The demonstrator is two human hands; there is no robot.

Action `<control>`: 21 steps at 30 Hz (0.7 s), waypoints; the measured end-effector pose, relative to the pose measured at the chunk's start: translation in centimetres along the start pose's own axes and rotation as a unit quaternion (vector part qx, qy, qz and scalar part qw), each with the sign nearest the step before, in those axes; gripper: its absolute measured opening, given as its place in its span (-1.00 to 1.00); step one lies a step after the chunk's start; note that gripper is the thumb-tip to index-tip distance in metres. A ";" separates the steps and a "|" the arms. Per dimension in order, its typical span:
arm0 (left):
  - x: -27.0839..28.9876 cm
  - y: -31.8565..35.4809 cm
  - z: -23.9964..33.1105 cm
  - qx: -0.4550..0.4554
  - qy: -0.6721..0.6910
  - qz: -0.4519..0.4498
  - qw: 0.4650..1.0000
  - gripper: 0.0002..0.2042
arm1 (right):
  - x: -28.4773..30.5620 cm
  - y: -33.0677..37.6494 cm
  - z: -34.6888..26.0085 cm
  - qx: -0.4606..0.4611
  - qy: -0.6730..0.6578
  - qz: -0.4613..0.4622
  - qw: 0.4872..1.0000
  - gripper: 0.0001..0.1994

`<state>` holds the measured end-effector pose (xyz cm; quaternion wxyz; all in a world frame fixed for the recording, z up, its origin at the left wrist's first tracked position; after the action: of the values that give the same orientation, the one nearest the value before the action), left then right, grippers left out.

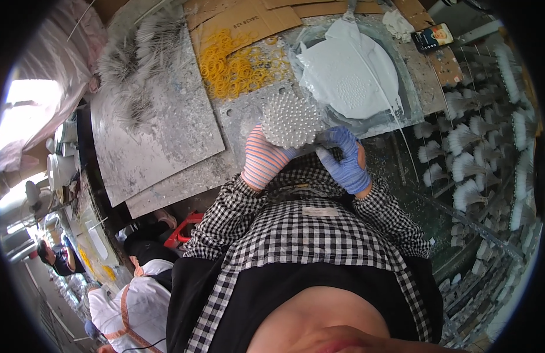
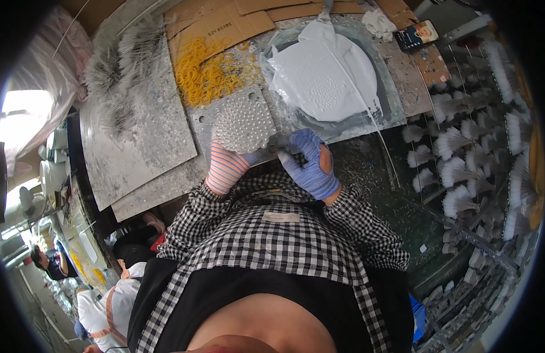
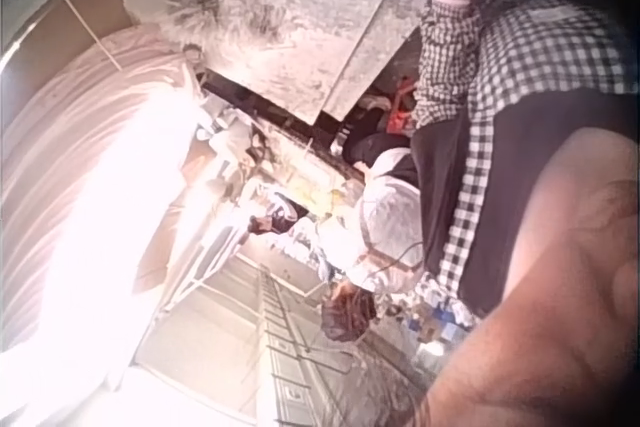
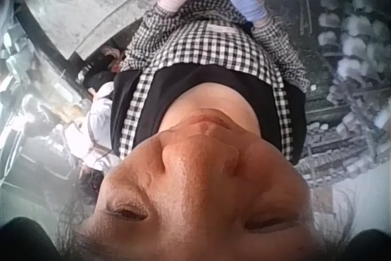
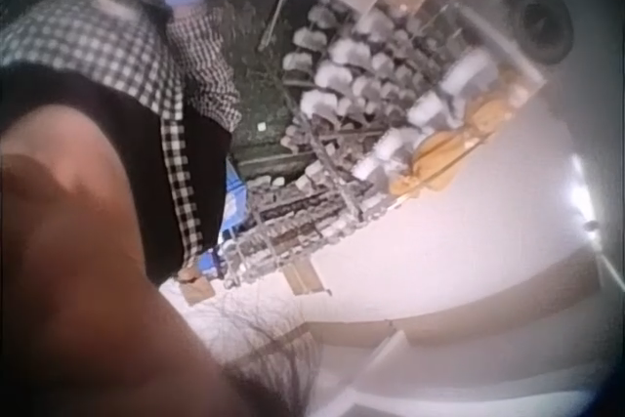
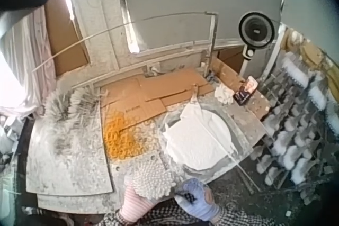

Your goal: Bundling plastic bristles with rubber bands and dipping the base into white adhesive paste.

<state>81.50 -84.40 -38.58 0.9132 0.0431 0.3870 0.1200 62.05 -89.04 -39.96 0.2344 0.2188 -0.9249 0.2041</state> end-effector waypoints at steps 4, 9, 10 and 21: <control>1.4 0.0 -1.3 0.051 -0.199 -0.065 0.977 -0.36 | 0.1 0.0 -0.1 -0.073 -0.045 -0.054 0.995 -0.59; 0.8 0.2 -2.3 0.112 0.055 -0.036 0.992 -0.43 | 0.4 -1.7 -1.8 -0.053 -0.083 -0.098 0.990 -0.33; 1.1 0.1 -2.1 0.115 0.056 -0.038 0.991 -0.43 | 0.3 -2.0 -1.7 -0.087 -0.110 -0.158 0.977 -0.25; -1.9 -1.0 2.0 0.339 0.232 -0.108 0.905 -0.30 | 2.6 -9.0 -4.0 0.338 0.082 -0.080 0.934 -0.44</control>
<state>81.87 -85.85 -36.04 0.7350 0.2792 0.6079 -0.1110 65.85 -95.35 -32.89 0.2373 0.3408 -0.7581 0.5029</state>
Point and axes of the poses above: each hand's wrist, its own y-axis away from the middle knuckle, its own x-axis out of the back of the hand, z = x × y, the point moved 2 cm from there along -y, towards the middle knuckle, and after that the axes turned 9 degrees about y, right-handed, at the moved point
